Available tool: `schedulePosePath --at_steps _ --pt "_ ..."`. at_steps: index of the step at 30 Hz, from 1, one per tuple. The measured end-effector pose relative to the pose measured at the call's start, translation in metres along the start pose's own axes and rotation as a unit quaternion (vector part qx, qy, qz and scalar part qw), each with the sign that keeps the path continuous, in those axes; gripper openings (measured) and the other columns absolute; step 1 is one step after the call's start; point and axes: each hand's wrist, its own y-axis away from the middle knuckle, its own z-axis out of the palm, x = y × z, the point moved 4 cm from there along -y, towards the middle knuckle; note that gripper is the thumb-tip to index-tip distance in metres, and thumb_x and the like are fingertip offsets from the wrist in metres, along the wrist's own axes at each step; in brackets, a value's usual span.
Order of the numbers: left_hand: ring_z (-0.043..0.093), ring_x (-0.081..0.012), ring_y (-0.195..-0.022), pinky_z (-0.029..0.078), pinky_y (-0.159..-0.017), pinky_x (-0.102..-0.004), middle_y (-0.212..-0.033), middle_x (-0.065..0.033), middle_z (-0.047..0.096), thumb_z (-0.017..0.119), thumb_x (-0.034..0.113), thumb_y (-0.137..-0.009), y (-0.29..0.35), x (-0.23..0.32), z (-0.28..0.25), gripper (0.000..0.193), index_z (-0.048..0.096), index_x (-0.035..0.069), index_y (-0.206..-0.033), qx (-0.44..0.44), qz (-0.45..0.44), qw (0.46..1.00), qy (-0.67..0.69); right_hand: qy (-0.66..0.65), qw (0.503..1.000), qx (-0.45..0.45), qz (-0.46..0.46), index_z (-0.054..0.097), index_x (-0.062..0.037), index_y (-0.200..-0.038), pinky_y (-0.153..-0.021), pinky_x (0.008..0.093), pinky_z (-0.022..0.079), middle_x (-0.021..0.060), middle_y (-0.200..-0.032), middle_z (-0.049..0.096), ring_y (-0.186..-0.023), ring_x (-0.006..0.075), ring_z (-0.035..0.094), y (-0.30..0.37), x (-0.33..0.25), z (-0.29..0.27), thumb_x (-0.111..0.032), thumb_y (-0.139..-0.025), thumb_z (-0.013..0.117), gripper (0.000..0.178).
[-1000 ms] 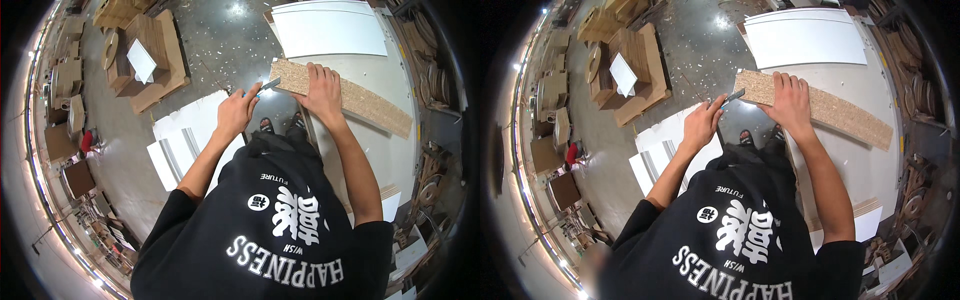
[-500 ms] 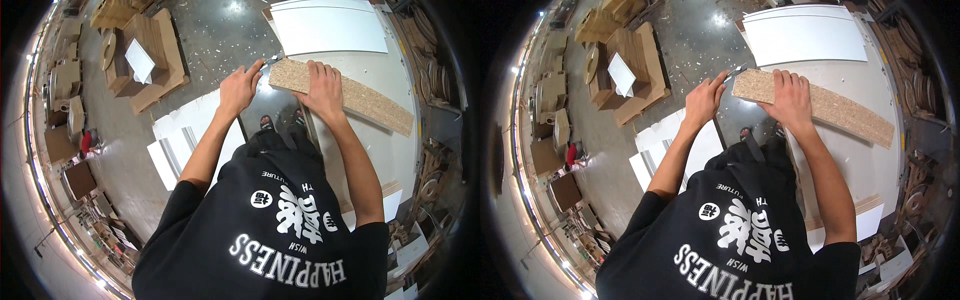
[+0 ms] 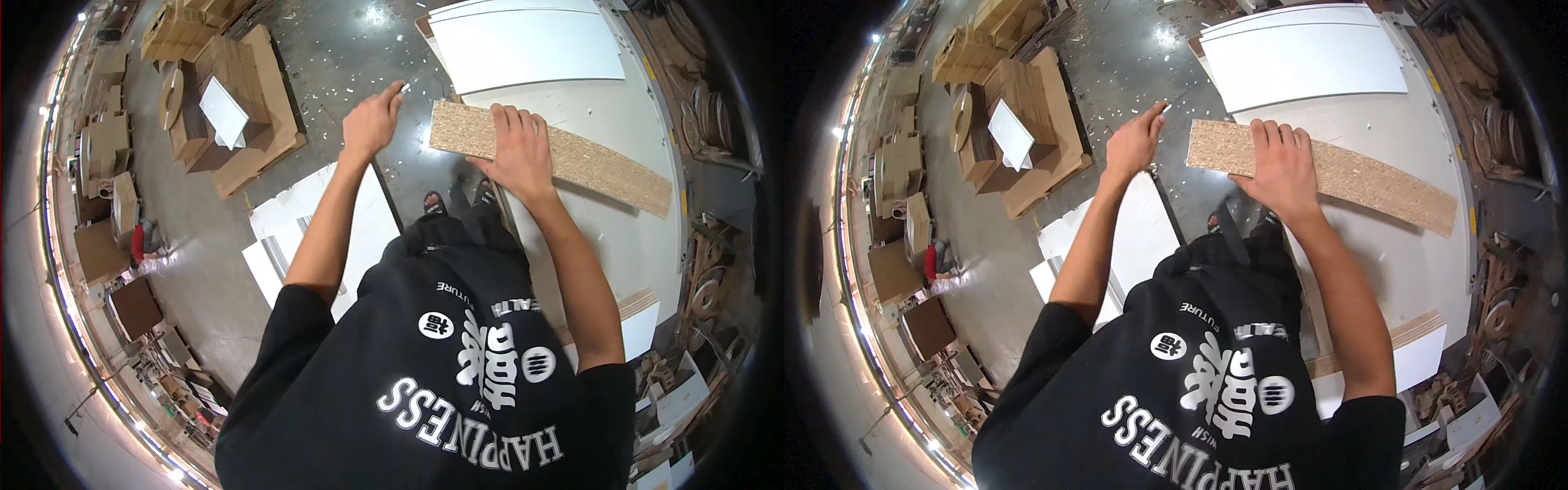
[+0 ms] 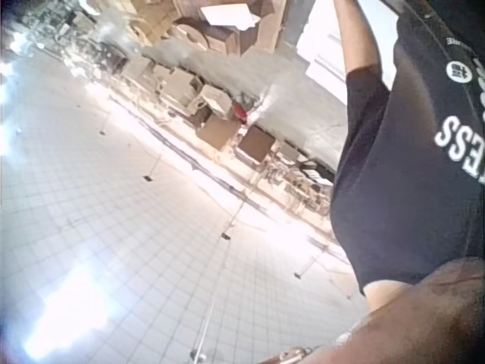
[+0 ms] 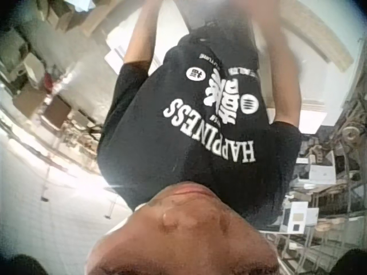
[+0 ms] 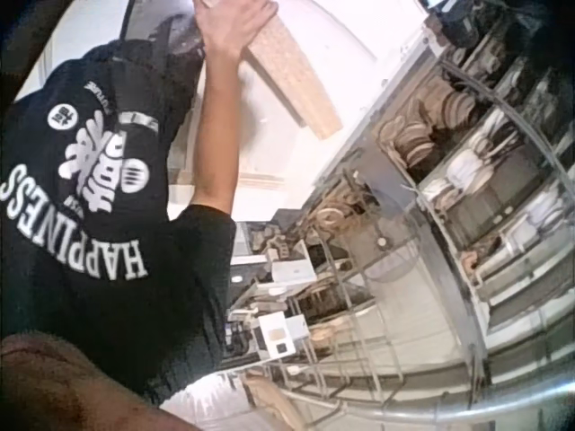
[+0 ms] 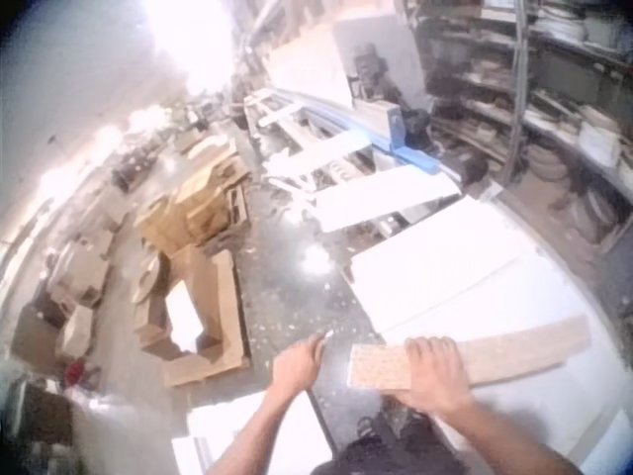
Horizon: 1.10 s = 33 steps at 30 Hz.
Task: Trim and clean the edges of laminated wood panels using a utility knife and stack them on a workbench.
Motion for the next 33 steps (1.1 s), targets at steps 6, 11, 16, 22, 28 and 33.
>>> schedulePosePath --at_steps 6,11,16,22,28,33 --pt "0.07 -0.0416 -0.121 0.055 -0.099 -0.0503 -0.129 -0.0204 0.074 0.049 0.039 -0.114 -0.006 0.012 -0.009 0.044 0.059 0.027 -0.155 -0.029 0.012 0.986 0.167 -0.006 1.0 -0.005 0.006 0.054 -0.0012 -0.145 -0.116 0.0502 0.04 0.0133 -0.13 0.063 -0.125 0.0309 0.059 0.0 0.003 0.0 -0.054 -0.075 0.091 0.095" --pt "0.071 -0.0404 -0.098 0.056 -0.086 -0.0494 -0.104 -0.0161 0.071 0.052 0.03 -0.113 0.038 0.027 -0.014 0.045 0.057 0.028 -0.157 0.019 0.087 0.982 0.168 -0.016 1.0 0.01 0.006 0.053 -0.0003 -0.146 -0.115 0.0493 0.04 0.0124 -0.131 0.063 -0.124 0.0292 0.058 0.003 0.006 -0.001 -0.054 -0.075 0.091 0.096" --pt "0.071 -0.0366 -0.092 0.056 -0.077 -0.0483 -0.097 -0.0141 0.068 0.055 0.031 -0.112 0.056 0.033 -0.012 0.046 0.057 0.029 -0.158 -0.019 0.072 0.992 0.098 -0.027 1.0 0.005 0.013 0.053 -0.0019 -0.145 -0.116 0.0482 0.04 0.0112 -0.13 0.062 -0.123 0.0281 0.058 0.002 0.008 -0.001 -0.054 -0.075 0.091 0.096" --pt "0.068 -0.0345 -0.084 0.055 -0.074 -0.0466 -0.091 -0.0117 0.063 0.056 0.03 -0.112 0.052 0.04 -0.012 0.046 0.057 0.031 -0.158 0.007 0.078 0.995 0.053 -0.037 0.999 0.0 0.018 0.053 -0.0027 -0.146 -0.117 0.0472 0.039 0.0095 -0.129 0.062 -0.124 0.0269 0.057 0.001 0.011 0.001 -0.054 -0.075 0.091 0.095" --pt "0.072 -0.0429 -0.112 0.056 -0.092 -0.0513 -0.121 -0.0201 0.076 0.05 0.04 -0.114 -0.009 -0.002 -0.012 0.045 0.06 0.025 -0.155 -0.02 -0.075 0.995 0.06 -0.04 0.999 -0.012 0.018 0.054 -0.0022 -0.146 -0.118 0.0474 0.038 0.0102 -0.131 0.063 -0.124 0.0274 0.058 0.0 0.01 -0.002 -0.053 -0.078 0.09 0.092" --pt "0.069 -0.0436 -0.125 0.052 -0.106 -0.0486 -0.134 -0.0257 0.072 0.05 0.036 -0.113 -0.079 0.024 0.008 0.05 0.058 0.009 -0.154 -0.101 0.048 0.981 0.156 -0.047 0.997 -0.052 0.044 0.053 -0.0013 -0.149 -0.123 0.051 0.035 0.0141 -0.143 0.062 -0.135 0.0315 0.056 0.004 0.018 0.005 -0.054 -0.082 0.085 0.09"
